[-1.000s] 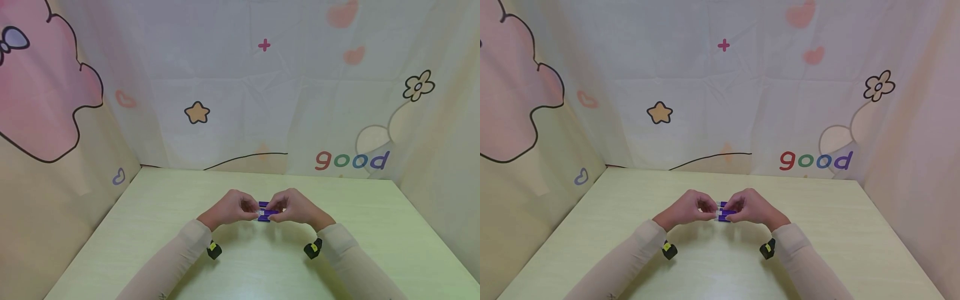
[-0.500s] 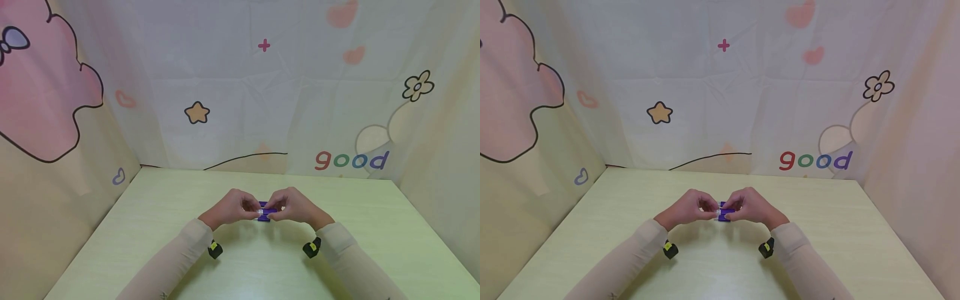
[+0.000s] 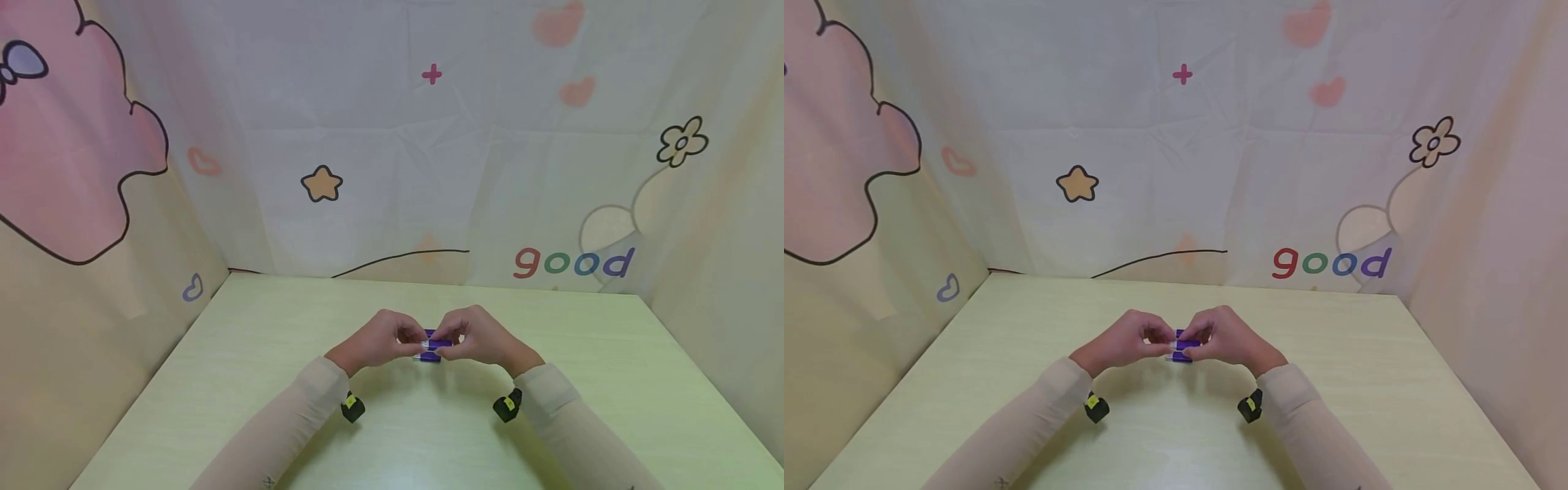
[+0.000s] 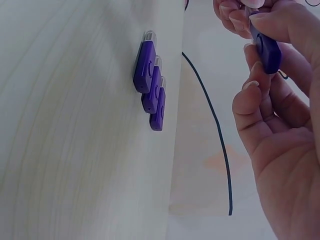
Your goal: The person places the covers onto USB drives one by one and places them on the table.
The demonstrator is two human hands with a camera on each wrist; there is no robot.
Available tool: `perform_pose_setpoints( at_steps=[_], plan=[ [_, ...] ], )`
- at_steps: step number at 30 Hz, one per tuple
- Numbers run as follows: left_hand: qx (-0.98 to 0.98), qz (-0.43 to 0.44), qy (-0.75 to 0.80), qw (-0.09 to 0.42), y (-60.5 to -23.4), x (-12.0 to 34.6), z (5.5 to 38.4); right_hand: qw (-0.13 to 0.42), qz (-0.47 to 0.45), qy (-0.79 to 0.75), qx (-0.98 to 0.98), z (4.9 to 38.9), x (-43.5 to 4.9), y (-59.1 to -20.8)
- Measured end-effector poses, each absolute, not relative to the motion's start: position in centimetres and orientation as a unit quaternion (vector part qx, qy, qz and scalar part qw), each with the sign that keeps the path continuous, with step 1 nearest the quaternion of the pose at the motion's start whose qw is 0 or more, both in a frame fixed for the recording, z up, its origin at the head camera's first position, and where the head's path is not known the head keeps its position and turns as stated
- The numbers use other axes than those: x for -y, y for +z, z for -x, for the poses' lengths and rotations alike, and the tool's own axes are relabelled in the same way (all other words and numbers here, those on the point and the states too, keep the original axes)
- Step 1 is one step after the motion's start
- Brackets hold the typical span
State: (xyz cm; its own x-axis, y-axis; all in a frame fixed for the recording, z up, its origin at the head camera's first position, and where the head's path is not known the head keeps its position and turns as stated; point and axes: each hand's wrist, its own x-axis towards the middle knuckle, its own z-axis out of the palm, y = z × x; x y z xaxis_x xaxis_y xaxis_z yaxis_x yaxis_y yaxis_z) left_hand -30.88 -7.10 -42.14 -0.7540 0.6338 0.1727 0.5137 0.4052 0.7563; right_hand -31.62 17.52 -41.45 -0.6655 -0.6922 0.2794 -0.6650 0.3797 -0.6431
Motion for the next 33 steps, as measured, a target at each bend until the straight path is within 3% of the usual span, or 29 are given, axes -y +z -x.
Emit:
perform_pose_setpoints(
  at_steps=[17, 25, 33],
  plan=[
    [-0.876, -0.357, 0.323, 0.021, -42.9, 6.7, 31.9, -0.003, 0.418, -0.345, -0.84, 33.1, -17.1, -42.3],
    [-0.884, -0.346, 0.314, 0.022, -43.1, 6.4, 33.3, 0.013, 0.381, -0.335, -0.861, 34.1, -17.0, -42.3],
    [-0.884, -0.339, 0.321, 0.017, -43.2, 6.5, 35.5, -0.007, 0.321, -0.351, -0.88, 35.4, -16.9, -42.8]
  ],
)
